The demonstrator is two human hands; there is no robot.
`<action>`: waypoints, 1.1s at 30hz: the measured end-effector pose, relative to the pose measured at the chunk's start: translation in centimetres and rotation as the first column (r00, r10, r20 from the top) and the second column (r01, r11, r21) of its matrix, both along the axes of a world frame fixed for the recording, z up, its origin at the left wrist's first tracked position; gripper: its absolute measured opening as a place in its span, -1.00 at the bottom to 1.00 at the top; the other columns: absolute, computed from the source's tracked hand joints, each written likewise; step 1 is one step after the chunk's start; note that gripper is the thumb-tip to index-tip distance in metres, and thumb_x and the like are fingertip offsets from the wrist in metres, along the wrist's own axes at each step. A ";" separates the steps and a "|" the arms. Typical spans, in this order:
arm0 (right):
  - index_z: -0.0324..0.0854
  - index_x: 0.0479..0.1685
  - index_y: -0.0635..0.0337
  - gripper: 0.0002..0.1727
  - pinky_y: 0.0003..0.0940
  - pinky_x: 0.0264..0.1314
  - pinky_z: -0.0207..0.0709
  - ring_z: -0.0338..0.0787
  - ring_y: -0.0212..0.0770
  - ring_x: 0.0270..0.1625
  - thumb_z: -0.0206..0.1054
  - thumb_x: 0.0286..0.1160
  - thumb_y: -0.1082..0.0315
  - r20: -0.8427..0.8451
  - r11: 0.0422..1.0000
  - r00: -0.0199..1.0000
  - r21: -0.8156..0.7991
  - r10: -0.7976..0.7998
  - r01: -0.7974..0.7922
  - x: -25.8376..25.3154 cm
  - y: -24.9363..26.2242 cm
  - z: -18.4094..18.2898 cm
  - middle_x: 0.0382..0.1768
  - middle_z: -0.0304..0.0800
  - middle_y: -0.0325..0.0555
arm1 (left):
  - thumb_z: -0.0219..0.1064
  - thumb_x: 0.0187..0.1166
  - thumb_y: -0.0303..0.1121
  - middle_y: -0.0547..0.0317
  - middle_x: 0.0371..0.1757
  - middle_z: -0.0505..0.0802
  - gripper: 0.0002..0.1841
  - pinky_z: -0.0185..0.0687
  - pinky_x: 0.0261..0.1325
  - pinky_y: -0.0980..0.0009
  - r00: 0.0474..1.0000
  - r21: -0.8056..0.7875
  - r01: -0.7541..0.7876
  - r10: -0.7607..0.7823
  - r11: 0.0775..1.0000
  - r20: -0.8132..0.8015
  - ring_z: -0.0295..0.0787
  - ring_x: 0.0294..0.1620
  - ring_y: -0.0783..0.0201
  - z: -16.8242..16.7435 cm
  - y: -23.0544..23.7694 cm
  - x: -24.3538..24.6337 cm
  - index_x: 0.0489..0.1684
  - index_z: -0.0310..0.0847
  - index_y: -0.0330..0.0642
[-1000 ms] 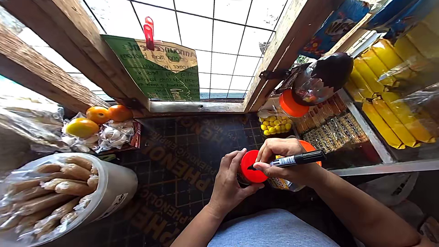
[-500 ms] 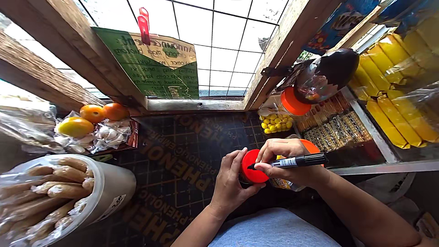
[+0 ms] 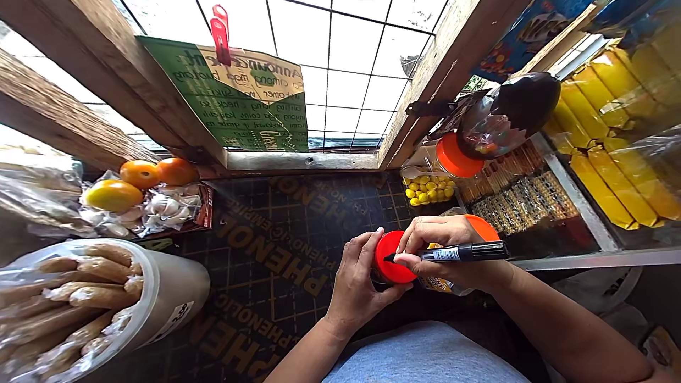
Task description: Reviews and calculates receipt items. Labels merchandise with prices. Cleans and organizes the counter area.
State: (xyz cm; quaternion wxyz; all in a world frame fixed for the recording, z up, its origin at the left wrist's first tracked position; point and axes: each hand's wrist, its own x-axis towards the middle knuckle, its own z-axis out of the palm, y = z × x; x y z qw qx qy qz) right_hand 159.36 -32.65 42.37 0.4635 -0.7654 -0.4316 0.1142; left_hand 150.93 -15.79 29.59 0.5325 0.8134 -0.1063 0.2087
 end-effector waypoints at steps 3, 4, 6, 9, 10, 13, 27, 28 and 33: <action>0.75 -0.39 0.27 -0.81 -0.73 -0.17 0.61 0.76 -0.57 -0.23 0.48 0.52 0.34 -0.009 1.000 1.000 -0.002 0.011 -0.011 0.0 0.0 0.0 -0.32 0.85 -0.20 | 0.63 0.16 0.18 -0.18 0.41 0.67 -0.01 0.48 0.55 0.25 1.000 0.000 0.000 0.000 1.000 -0.001 0.58 0.46 0.07 0.0 0.0 0.0 0.55 0.50 -0.38; 0.75 -0.40 0.27 -0.81 -0.74 -0.18 0.61 0.76 -0.58 -0.24 0.48 0.51 0.34 -0.011 1.000 1.000 -0.003 0.000 0.000 0.0 0.0 0.0 -0.33 0.85 -0.22 | 0.63 0.15 0.18 -0.19 0.41 0.67 -0.01 0.48 0.55 0.24 1.000 0.001 0.001 -0.001 1.000 -0.003 0.58 0.46 0.06 0.0 0.0 0.0 0.55 0.50 -0.38; 0.74 -0.45 0.25 -0.81 -0.77 -0.23 0.58 0.73 -0.62 -0.29 0.48 0.48 0.35 -0.009 0.999 0.999 -0.010 -0.037 0.036 -0.1 0.1 0.1 -0.37 0.82 -0.26 | 0.64 0.15 0.18 -0.19 0.41 0.67 -0.01 0.49 0.54 0.23 1.000 0.002 0.001 -0.001 1.000 -0.005 0.58 0.45 0.05 -0.1 0.0 0.0 0.55 0.50 -0.37; 0.72 -0.47 0.24 -0.81 -0.78 -0.27 0.54 0.69 -0.63 -0.32 0.47 0.48 0.37 -0.013 0.998 0.998 -0.017 -0.058 0.058 -0.2 0.2 0.2 -0.39 0.79 -0.27 | 0.64 0.16 0.18 -0.19 0.41 0.67 -0.02 0.49 0.54 0.23 1.000 -0.002 0.005 -0.005 1.000 -0.004 0.58 0.45 0.05 -0.1 0.0 0.0 0.55 0.50 -0.38; 0.72 -0.47 0.23 -0.81 -0.78 -0.27 0.55 0.69 -0.63 -0.32 0.47 0.48 0.36 -0.016 0.998 0.998 -0.017 -0.057 0.057 -0.2 0.2 0.2 -0.39 0.79 -0.28 | 0.63 0.16 0.18 -0.19 0.40 0.68 -0.02 0.49 0.54 0.23 1.000 0.002 0.002 -0.002 1.000 -0.004 0.59 0.45 0.05 -0.1 0.0 0.0 0.54 0.50 -0.38; 0.74 -0.44 0.25 -0.82 -0.73 -0.21 0.61 0.74 -0.59 -0.28 0.47 0.49 0.37 -0.021 0.999 0.999 0.018 -0.037 0.038 0.0 0.1 0.1 -0.36 0.82 -0.26 | 0.63 0.17 0.20 -0.19 0.40 0.68 -0.01 0.49 0.55 0.23 1.000 0.007 -0.001 0.001 1.000 -0.006 0.59 0.45 0.06 0.0 0.0 0.0 0.54 0.50 -0.38; 0.71 -0.53 0.23 -0.80 -0.77 -0.32 0.52 0.68 -0.63 -0.36 0.45 0.45 0.40 -0.014 1.000 0.999 -0.005 -0.030 0.030 -0.1 0.1 0.1 -0.44 0.78 -0.28 | 0.63 0.17 0.19 -0.19 0.40 0.68 -0.01 0.50 0.54 0.24 1.000 0.004 0.001 -0.001 1.000 -0.009 0.60 0.43 0.07 -0.1 0.0 0.0 0.53 0.51 -0.39; 0.71 -0.52 0.23 -0.80 -0.77 -0.32 0.52 0.68 -0.63 -0.36 0.45 0.45 0.40 -0.015 0.999 0.999 -0.003 -0.033 0.033 -0.1 0.1 0.2 -0.44 0.78 -0.28 | 0.63 0.17 0.20 -0.19 0.40 0.68 -0.01 0.50 0.53 0.24 1.000 0.008 0.000 0.000 1.000 -0.009 0.60 0.43 0.07 -0.1 0.0 0.0 0.53 0.51 -0.39; 0.66 -0.53 0.21 -0.81 -0.73 -0.32 0.55 0.68 -0.58 -0.36 0.41 0.45 0.41 -0.007 0.994 0.996 0.063 -0.094 0.094 0.1 0.0 0.1 -0.45 0.74 -0.29 | 0.62 0.17 0.20 -0.20 0.41 0.68 -0.01 0.47 0.57 0.25 1.000 0.014 0.004 -0.004 1.000 -0.009 0.58 0.46 0.07 -0.1 0.0 0.0 0.54 0.50 -0.38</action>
